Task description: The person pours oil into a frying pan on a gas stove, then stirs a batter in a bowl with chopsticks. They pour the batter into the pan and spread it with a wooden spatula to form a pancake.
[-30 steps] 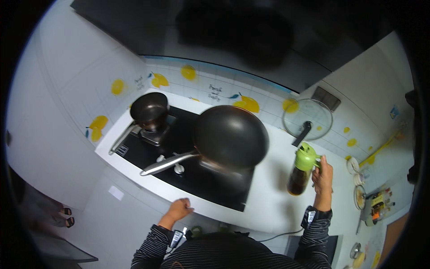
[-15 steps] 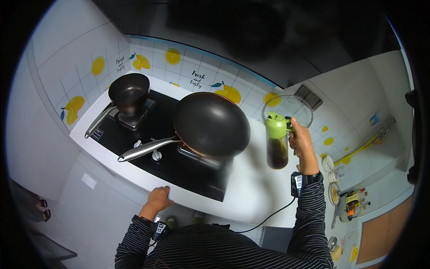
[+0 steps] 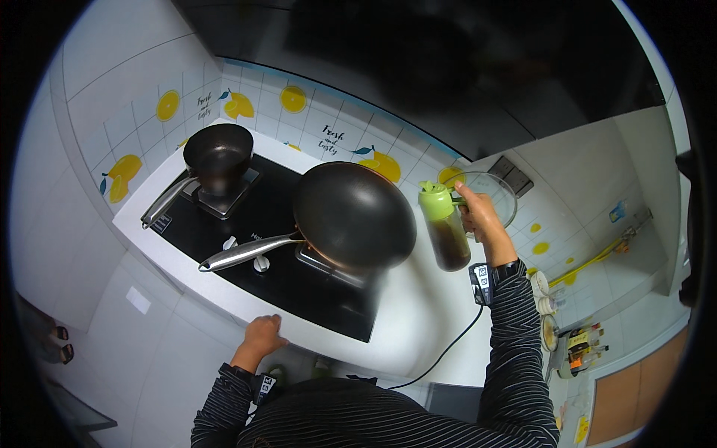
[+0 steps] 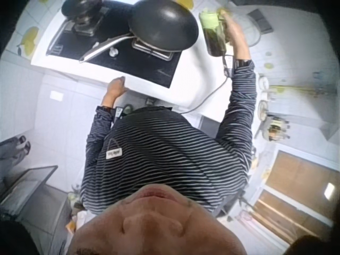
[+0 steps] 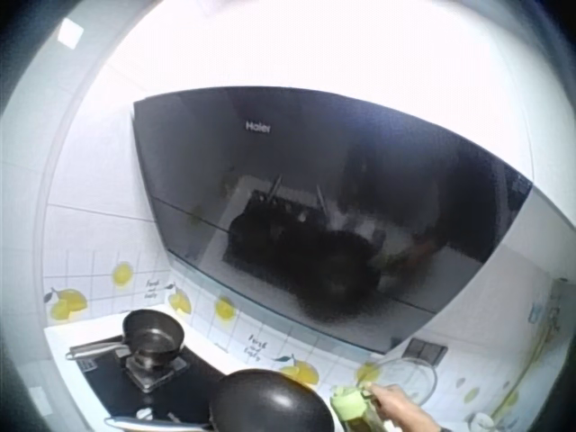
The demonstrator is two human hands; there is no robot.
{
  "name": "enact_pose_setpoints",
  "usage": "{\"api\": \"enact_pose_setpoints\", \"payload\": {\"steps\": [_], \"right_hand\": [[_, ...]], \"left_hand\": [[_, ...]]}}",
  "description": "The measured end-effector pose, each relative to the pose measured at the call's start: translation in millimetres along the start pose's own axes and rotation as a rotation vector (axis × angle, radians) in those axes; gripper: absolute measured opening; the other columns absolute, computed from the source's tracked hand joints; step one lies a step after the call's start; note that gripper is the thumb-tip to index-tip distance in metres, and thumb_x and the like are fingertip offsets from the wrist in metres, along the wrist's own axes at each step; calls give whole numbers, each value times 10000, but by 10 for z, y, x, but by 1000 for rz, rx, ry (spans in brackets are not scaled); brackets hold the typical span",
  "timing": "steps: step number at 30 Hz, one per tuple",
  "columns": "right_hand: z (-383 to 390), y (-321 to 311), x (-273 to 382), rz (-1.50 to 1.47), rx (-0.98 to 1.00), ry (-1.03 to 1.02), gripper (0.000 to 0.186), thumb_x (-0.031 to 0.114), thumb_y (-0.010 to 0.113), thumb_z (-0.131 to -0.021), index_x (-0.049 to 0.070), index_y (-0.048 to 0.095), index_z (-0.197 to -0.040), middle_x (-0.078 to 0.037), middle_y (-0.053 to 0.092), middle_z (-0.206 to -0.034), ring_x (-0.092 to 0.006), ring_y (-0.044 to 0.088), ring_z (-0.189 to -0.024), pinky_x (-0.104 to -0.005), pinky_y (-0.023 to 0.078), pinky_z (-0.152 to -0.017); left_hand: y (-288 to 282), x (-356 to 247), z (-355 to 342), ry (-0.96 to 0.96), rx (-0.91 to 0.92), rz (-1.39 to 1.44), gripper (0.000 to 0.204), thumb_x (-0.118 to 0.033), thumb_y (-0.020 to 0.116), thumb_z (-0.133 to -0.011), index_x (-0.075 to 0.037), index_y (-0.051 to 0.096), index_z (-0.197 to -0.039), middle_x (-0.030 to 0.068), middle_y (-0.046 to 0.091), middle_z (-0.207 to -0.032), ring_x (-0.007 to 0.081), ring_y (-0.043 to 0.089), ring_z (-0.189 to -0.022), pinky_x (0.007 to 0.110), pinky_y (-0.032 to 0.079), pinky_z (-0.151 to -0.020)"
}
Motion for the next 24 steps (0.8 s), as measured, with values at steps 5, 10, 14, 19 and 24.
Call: {"api": "enact_pose_setpoints", "payload": {"steps": [5,10,14,19,24], "right_hand": [[-52,104,44,10,41,29,475,490,605,-779,123,417,-544,53,307,-443,-72,239,-342,-258,141,-353],[-102,136,133,89,-4,6,478,496,606,-774,83,470,-575,43,313,-441,-76,251,-344,-267,156,-350],[-147,138,260,159,-47,-88,500,506,602,-768,34,531,-621,22,350,-454,-88,273,-351,-280,185,-354],[-215,184,272,256,-36,-103,531,513,601,-760,1,551,-628,-11,410,-494,-103,304,-372,-289,213,-367],[-275,219,256,335,-51,-120,571,524,594,-753,-36,566,-646,-35,439,-516,-130,362,-409,-296,276,-394]], "left_hand": [[-21,15,12,-12,-7,17,373,-275,769,-601,-46,550,-799,143,607,-792,324,587,-814,405,483,-709],[-11,27,-8,-4,-13,16,372,-285,762,-603,-47,554,-798,145,607,-796,325,586,-812,408,482,-712],[-16,35,-13,0,-25,22,373,-288,762,-598,-49,550,-789,142,606,-789,322,586,-807,405,481,-705],[-12,39,0,11,-40,46,372,-288,765,-592,-56,540,-776,137,604,-788,317,586,-800,403,479,-695],[-6,54,1,18,-77,56,374,-286,774,-583,-63,522,-747,130,594,-751,316,583,-774,401,472,-663]]}}
Point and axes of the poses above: each hand's wrist, its own z-axis away from the middle knuckle, its own y-axis out of the palm, x = y × z, the point moved 9 cm from there along -z, towards the middle knuckle
